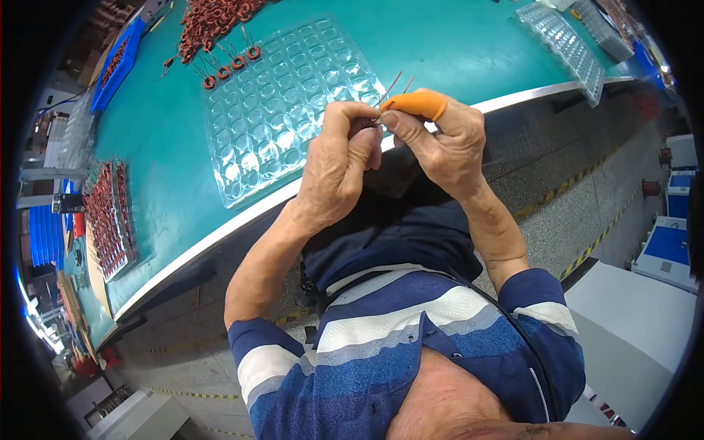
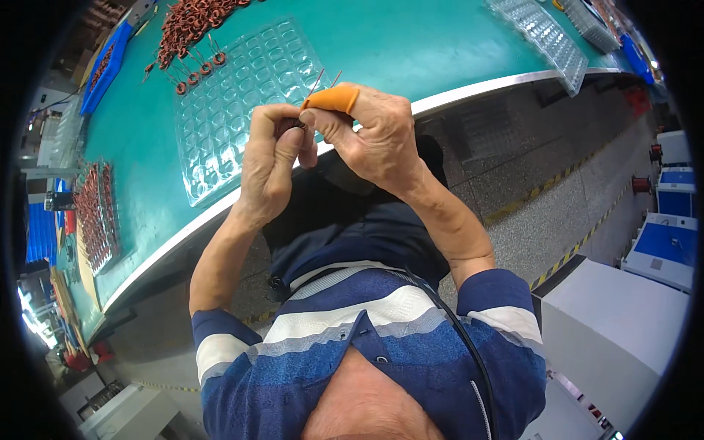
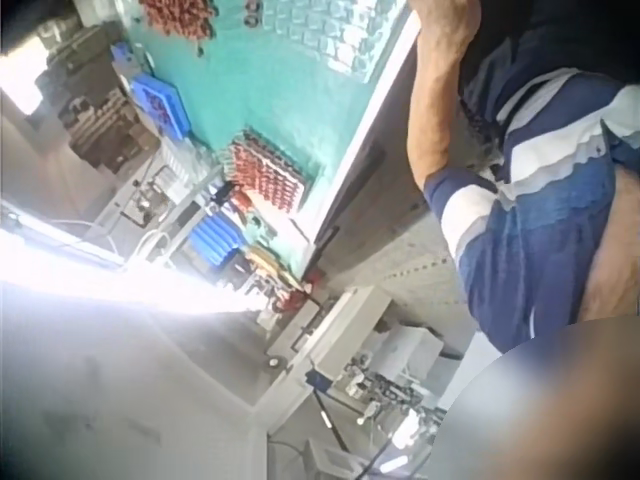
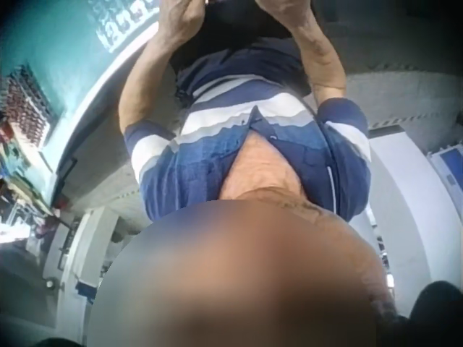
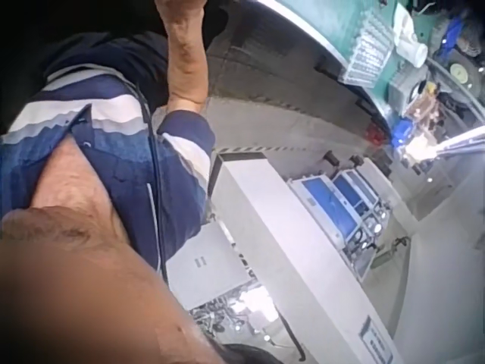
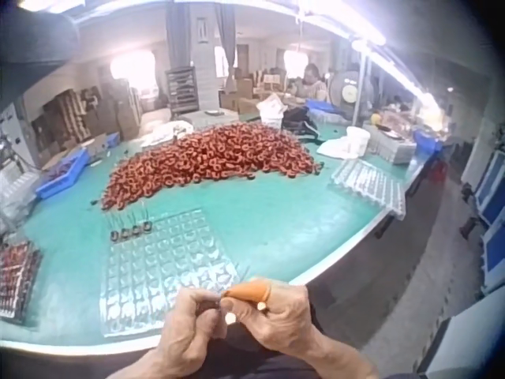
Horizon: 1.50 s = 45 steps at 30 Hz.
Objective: Manually inspect, untangle, and place toroidal electronic coils into a plastic sorting tray at a workbench.
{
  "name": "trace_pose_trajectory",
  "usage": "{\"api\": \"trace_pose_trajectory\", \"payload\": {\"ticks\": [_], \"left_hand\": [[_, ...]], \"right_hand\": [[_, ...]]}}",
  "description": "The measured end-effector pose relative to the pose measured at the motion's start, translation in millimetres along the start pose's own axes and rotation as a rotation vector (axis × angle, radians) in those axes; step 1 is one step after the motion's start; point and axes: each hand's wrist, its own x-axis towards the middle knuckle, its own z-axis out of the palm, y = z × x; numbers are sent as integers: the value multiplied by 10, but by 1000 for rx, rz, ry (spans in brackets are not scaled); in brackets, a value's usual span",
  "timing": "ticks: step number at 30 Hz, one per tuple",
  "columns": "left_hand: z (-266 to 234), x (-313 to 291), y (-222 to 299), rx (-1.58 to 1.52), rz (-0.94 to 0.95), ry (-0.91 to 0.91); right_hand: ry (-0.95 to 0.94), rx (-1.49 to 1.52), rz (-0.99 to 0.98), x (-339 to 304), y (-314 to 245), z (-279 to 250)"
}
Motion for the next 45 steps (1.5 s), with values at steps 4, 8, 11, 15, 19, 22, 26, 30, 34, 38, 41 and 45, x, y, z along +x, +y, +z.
{"api": "trace_pose_trajectory", "payload": {"ticks": [4, 8, 11, 15, 19, 22, 26, 30, 34, 38, 41, 45], "left_hand": [[49, 44, -5, -208, -45, 120], [41, 104, -77, -508, -65, 102], [15, 96, -102, -504, -118, 97], [-32, 80, -147, -530, -135, 146], [-24, 38, -171, -493, -132, 222], [-53, -23, -191, -501, -134, 257], [-114, -122, -220, -685, -159, 304], [-181, -209, -256, -700, -168, 359], [-306, -253, -240, -344, -132, 389], [-474, -286, -301, -147, -140, 423], [-582, -379, -437, 54, -23, 582], [-577, -381, -382, 192, -22, 579]], "right_hand": [[19, 64, 162, 44, 45, 59], [254, 344, 298, -118, 83, 119], [315, 438, 353, -167, 121, 105], [233, 437, 335, -157, 101, 236], [161, 47, 52, -100, 207, 361], [157, -32, -14, -64, 192, 455], [156, -165, -240, -76, 249, 580], [80, 78, 102, -92, 184, 713], [14, 395, 280, 22, 151, 835], [-188, 240, 275, 209, 158, 919], [-220, 222, 306, 674, 136, 966], [-233, -25, 100, 1507, 598, 1194]]}}
